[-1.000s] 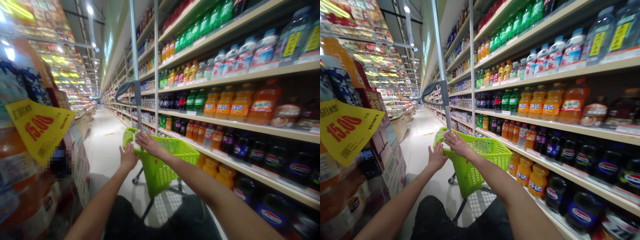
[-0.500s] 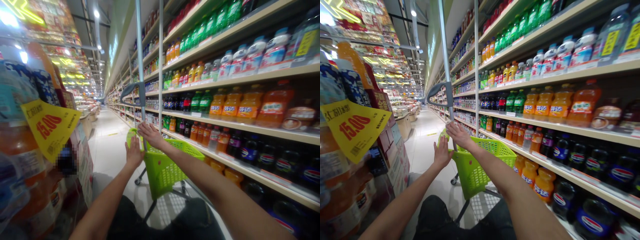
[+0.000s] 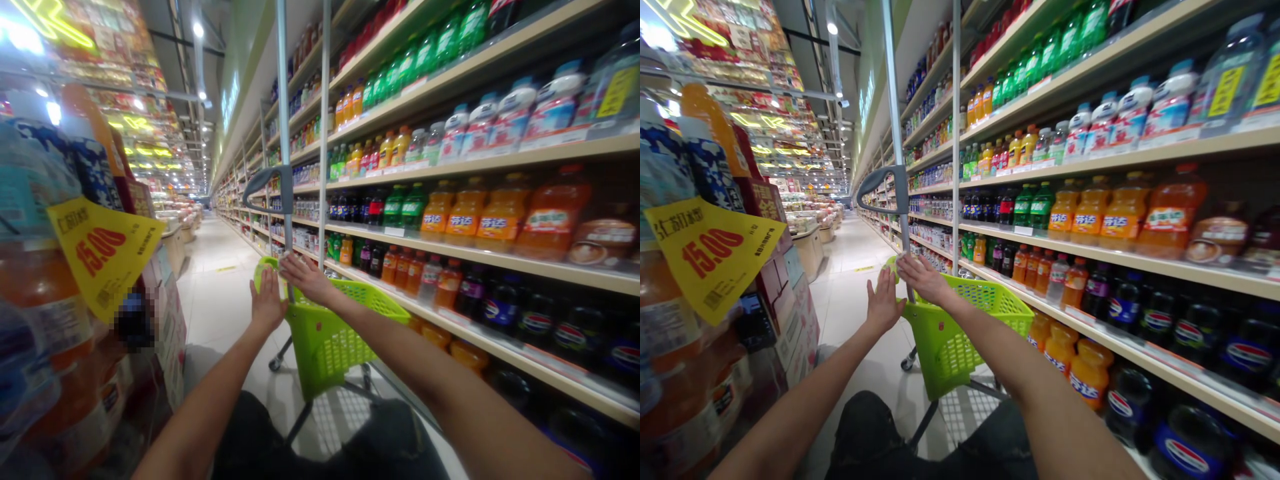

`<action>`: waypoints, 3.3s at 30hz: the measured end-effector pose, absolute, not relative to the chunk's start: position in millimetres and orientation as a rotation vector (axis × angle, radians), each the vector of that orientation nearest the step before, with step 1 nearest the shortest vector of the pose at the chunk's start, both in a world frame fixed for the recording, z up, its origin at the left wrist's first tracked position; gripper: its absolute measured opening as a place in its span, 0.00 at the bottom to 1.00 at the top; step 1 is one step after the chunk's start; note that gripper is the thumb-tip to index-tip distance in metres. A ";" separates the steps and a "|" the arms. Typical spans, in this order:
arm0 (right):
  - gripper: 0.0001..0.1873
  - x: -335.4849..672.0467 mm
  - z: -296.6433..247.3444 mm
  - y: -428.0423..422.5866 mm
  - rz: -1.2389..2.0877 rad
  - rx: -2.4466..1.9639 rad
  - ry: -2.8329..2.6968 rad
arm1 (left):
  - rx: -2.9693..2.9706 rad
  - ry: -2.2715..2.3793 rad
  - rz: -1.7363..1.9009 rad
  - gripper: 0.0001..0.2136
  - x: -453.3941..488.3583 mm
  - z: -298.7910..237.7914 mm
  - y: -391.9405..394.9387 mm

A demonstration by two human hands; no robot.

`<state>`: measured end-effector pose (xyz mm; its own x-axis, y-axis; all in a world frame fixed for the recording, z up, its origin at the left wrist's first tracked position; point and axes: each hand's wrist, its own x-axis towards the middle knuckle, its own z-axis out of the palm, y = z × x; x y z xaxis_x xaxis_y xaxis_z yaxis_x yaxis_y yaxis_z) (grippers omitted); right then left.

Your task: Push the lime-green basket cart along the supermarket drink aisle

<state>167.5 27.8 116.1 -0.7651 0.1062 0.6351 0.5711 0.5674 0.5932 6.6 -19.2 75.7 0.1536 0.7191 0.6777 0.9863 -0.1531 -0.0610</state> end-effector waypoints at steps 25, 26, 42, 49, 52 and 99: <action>0.24 154.1 177.5 39.6 -0.951 -0.570 -2.167 | -1.960 -1.669 -0.706 0.33 14.7 98.4 -25.9; 0.23 154.2 169.3 38.8 -0.965 -0.566 -2.177 | -1.958 -1.674 -0.709 0.33 14.2 98.0 -26.9; 0.24 154.0 176.5 32.2 -1.013 -0.656 -2.193 | -1.930 -1.746 -0.706 0.33 6.6 106.1 -24.2; 0.23 157.6 121.5 31.9 -1.081 -0.574 -2.289 | -1.911 -1.675 -0.737 0.33 5.4 92.3 -23.2; 0.22 162.4 86.6 29.5 -1.095 -0.502 -2.359 | -1.926 -1.655 -0.745 0.32 0.6 79.0 -22.2; 0.16 153.3 40.8 18.5 -0.656 -0.617 -2.122 | -1.973 -1.578 -0.730 0.31 1.4 64.4 -16.4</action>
<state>153.3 18.5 40.8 -0.5506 0.2003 0.8104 0.6225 0.7453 0.2387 1.4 -16.4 64.4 0.1818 0.7071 0.6834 0.9787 -0.1978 -0.0556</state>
